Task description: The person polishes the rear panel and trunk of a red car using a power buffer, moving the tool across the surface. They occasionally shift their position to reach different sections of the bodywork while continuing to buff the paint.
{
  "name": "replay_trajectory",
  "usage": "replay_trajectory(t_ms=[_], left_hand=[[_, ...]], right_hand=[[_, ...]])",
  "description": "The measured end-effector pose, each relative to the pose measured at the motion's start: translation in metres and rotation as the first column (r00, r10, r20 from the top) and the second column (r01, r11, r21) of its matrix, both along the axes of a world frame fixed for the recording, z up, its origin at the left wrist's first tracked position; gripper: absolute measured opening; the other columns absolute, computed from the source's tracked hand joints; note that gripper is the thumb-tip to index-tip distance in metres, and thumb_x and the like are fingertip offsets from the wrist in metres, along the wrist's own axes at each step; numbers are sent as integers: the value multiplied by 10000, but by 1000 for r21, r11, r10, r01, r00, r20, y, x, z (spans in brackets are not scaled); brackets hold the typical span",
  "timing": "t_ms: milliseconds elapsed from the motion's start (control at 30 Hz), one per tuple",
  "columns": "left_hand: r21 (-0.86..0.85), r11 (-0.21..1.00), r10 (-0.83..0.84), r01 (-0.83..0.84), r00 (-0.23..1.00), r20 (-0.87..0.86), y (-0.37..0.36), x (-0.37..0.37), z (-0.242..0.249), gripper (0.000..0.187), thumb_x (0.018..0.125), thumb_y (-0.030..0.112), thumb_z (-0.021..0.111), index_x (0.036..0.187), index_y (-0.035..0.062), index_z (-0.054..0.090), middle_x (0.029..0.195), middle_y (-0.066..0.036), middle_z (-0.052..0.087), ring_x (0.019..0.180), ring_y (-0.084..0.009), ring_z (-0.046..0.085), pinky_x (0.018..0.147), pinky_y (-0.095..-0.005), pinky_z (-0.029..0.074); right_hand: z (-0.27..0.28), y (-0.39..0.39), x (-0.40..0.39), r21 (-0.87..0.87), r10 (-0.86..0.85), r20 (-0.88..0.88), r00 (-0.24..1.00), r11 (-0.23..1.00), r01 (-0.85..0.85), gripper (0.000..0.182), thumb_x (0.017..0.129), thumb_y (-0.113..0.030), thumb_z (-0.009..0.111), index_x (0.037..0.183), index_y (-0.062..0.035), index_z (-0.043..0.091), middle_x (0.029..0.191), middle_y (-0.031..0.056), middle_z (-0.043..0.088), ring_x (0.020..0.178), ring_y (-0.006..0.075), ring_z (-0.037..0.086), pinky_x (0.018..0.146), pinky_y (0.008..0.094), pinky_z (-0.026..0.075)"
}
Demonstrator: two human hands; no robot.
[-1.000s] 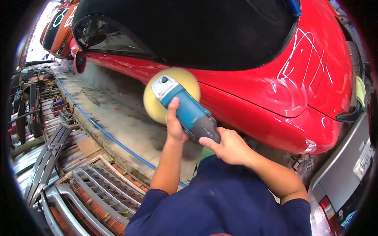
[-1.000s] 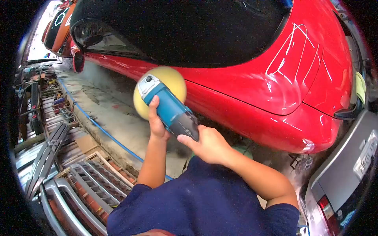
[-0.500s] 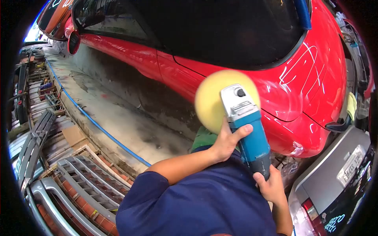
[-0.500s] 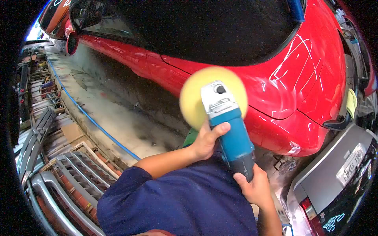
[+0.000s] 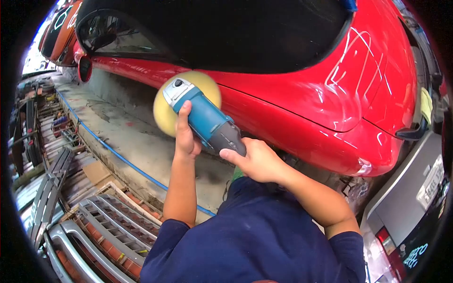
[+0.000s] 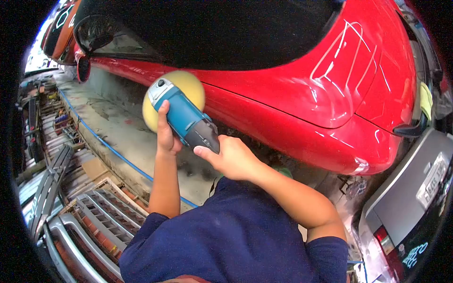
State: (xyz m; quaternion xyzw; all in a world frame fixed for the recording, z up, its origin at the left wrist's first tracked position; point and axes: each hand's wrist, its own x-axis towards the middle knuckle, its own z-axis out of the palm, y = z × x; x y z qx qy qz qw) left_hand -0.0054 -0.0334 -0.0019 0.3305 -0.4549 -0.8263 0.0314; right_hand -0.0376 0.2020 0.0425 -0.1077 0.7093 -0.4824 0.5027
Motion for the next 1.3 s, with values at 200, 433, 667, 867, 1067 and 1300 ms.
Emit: replay_trajectory(t_ms=[200,433,667,867,1067,1300], left_hand=[[55,996,-77,77,997,-4,78,17,5,627,1065,484,734,1477,50,547,1273,-107,689,1123,-224,726,963,-410,625],[181,937,-298,299,954,-32,235,38,23,736,1017,427,826,1536,41,474,1324,-114,661,1194,-218,680,1023,-424,603],[186,890,-404,416,909,-99,315,53,33,751,1048,406,795,1571,41,398,1409,-126,617,1281,-224,634,1100,-452,561],[157,961,-214,225,973,-84,247,54,8,660,992,390,841,1448,22,537,1279,-115,675,1158,-206,674,1040,-414,571],[115,993,-2,-1,1000,25,127,41,-9,568,1006,398,741,1419,55,554,1191,-116,687,1071,-232,713,959,-418,614],[71,997,-31,34,999,-44,-12,18,-40,796,967,708,625,1338,4,622,1172,-192,742,1058,-328,748,981,-471,618]], right_hand=[[20,81,24,58,-72,62,995,996,69,749,1012,-665,697,1060,83,709,796,206,736,769,331,780,732,470,594],[79,237,76,248,-295,180,938,937,247,558,1031,-498,768,1151,38,666,763,87,704,627,173,720,595,348,576],[87,314,129,253,-486,158,860,861,440,429,1049,-364,772,1159,30,642,801,44,679,627,128,678,579,316,558],[53,247,95,214,-261,103,960,948,235,507,1010,-412,803,1135,60,666,850,172,738,747,258,757,700,401,595],[19,121,40,129,-5,-65,998,992,13,657,973,-529,800,1112,101,679,1014,326,751,997,474,763,894,526,582],[-38,-15,17,46,68,-267,961,997,-58,806,959,-656,754,1093,135,667,1027,358,739,1014,514,750,922,556,589]])
